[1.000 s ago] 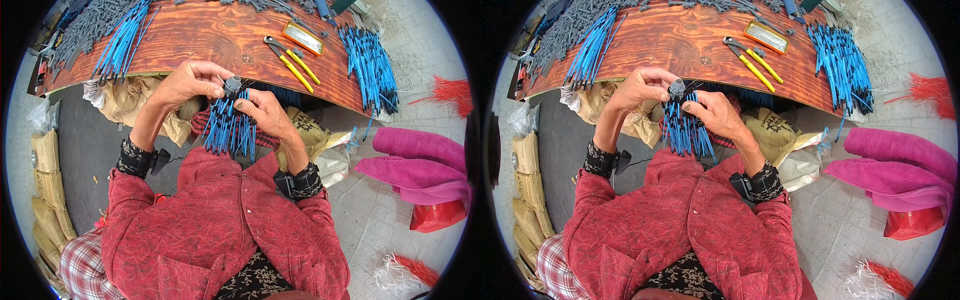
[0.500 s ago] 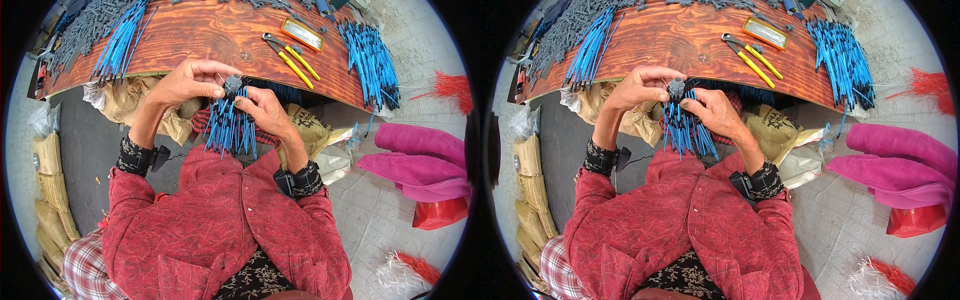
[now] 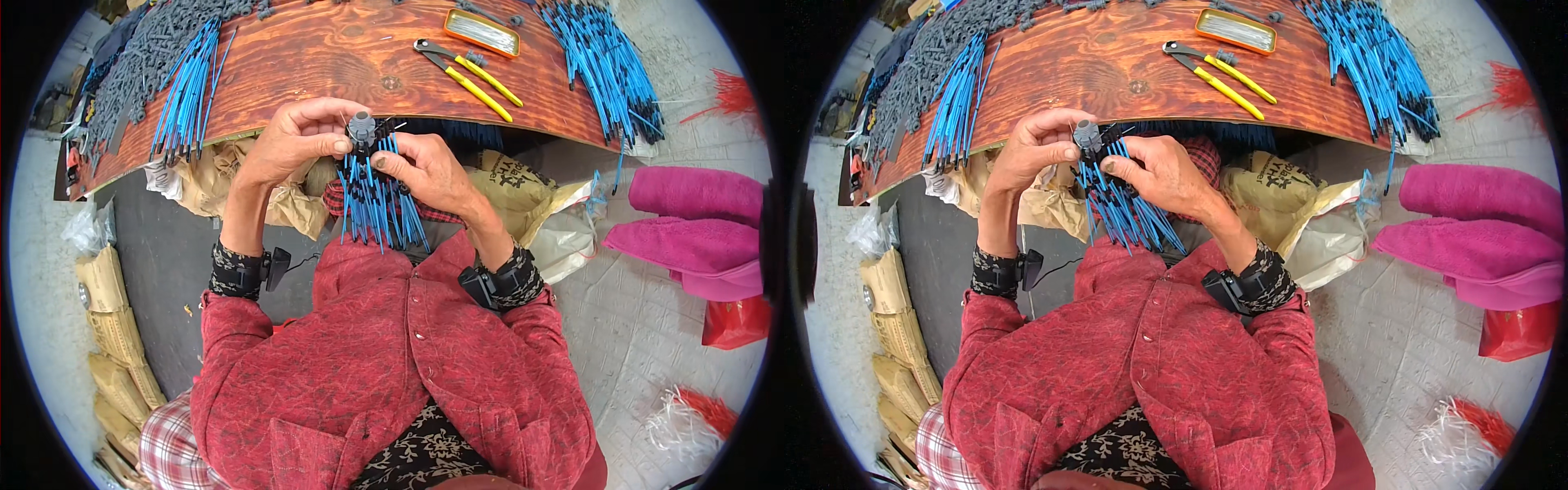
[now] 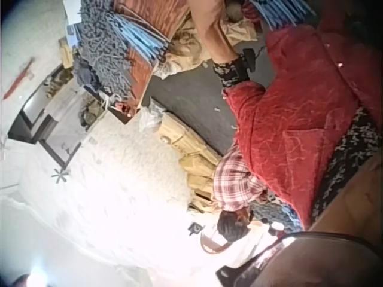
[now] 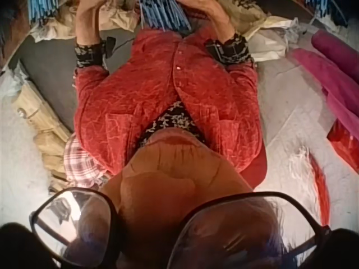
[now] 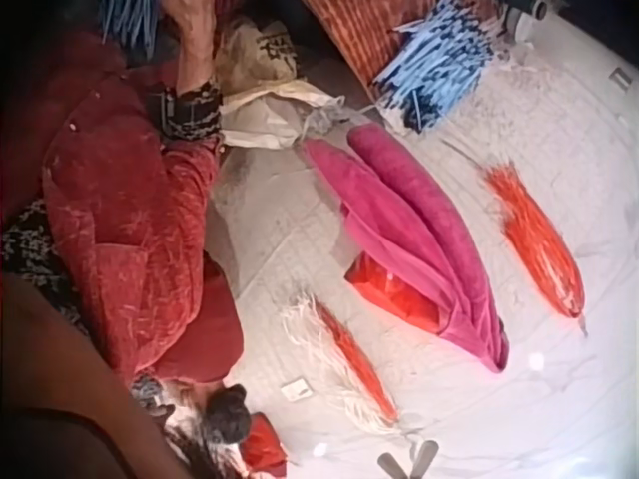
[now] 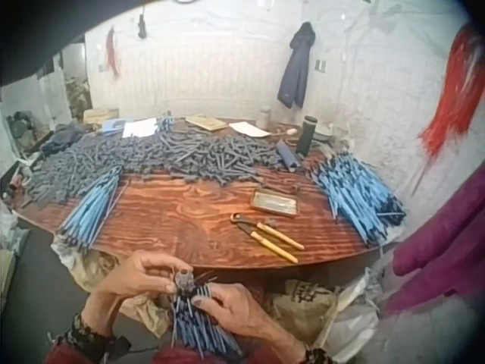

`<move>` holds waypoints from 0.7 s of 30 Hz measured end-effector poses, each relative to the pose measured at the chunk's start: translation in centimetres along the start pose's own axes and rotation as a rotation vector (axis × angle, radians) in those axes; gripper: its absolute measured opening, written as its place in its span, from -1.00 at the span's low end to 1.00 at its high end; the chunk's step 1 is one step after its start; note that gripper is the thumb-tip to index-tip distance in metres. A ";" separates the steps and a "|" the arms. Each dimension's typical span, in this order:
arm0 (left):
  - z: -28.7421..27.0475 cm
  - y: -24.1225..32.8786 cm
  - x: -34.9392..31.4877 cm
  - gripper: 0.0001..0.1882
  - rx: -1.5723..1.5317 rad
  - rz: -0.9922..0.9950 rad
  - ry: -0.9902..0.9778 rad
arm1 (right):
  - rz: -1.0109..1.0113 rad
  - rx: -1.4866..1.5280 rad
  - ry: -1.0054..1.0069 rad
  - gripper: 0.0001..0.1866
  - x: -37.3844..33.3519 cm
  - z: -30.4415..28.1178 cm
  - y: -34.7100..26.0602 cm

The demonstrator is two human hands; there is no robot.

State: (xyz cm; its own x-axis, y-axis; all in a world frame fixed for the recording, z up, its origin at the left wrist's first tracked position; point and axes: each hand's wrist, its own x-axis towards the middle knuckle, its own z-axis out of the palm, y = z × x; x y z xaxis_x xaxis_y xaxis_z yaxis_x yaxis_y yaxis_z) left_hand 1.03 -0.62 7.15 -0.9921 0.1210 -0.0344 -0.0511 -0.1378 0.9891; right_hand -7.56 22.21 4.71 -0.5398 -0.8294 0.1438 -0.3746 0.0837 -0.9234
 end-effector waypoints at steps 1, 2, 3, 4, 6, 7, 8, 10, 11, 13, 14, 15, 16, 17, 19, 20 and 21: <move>-0.1 -0.1 0.0 -0.46 0.007 0.000 0.004 | -0.003 -0.008 -0.005 -0.70 0.0 0.0 0.0; -0.1 -0.1 0.0 -0.44 0.014 0.001 0.008 | -0.003 -0.005 0.000 -0.70 -0.1 0.0 0.2; 0.0 -0.1 0.1 -0.44 0.017 0.000 0.007 | -0.001 0.005 0.004 -0.70 -0.1 0.0 0.5; 0.3 0.0 0.1 -0.49 0.008 0.026 0.009 | 0.000 0.016 0.008 -0.69 -0.1 0.1 0.6; 0.2 -0.2 0.2 -0.54 0.001 0.049 0.011 | 0.001 0.012 0.007 -0.69 -0.2 -0.1 0.6; -0.1 -0.4 0.1 -0.48 0.021 0.017 0.014 | 0.003 0.007 0.006 -0.69 -0.2 -0.1 0.5; -0.4 -0.5 0.2 -0.43 0.041 -0.015 0.016 | 0.002 0.009 0.009 -0.69 -0.2 -0.1 0.4; -0.1 -0.4 0.2 -0.43 0.016 -0.011 0.006 | 0.010 0.045 0.004 -0.69 -0.3 0.0 0.1; 0.0 -0.4 0.2 -0.44 -0.012 -0.004 0.000 | 0.011 0.049 0.012 -0.69 -0.3 0.0 0.1; -0.1 -0.5 0.2 -0.45 -0.016 -0.025 0.017 | -0.004 0.042 0.020 -0.69 -0.3 0.0 0.1; -0.1 -0.5 0.2 -0.46 -0.024 -0.039 0.041 | -0.003 0.048 0.030 -0.69 -0.3 0.1 0.2; -0.1 -0.6 0.3 -0.46 -0.020 -0.044 0.034 | -0.007 0.059 0.040 -0.69 -0.3 0.2 0.2; 0.1 -0.6 0.4 -0.47 -0.036 -0.021 0.030 | -0.012 0.071 0.050 -0.68 -0.3 0.3 0.3; 0.2 -0.6 0.4 -0.48 -0.051 0.001 0.026 | -0.011 0.075 0.059 -0.68 -0.3 0.3 0.3; 0.3 -0.7 0.4 -0.44 -0.045 -0.012 0.036 | 0.017 0.064 0.051 -0.68 -0.4 0.4 0.1; 0.2 -0.8 0.4 -0.41 -0.042 -0.019 0.052 | 0.019 0.068 0.059 -0.68 -0.4 0.6 0.3; 0.2 -0.6 0.4 -0.41 -0.038 -0.024 0.049 | -0.011 0.074 0.070 -0.68 -0.4 0.8 0.6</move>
State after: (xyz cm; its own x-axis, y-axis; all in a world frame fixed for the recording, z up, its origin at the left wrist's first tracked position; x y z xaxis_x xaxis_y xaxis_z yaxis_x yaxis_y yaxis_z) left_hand 0.66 -0.29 6.52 -0.9948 0.0770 -0.0664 -0.0789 -0.1730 0.9818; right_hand -6.99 22.16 3.88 -0.5887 -0.7889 0.1764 -0.3255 0.0316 -0.9450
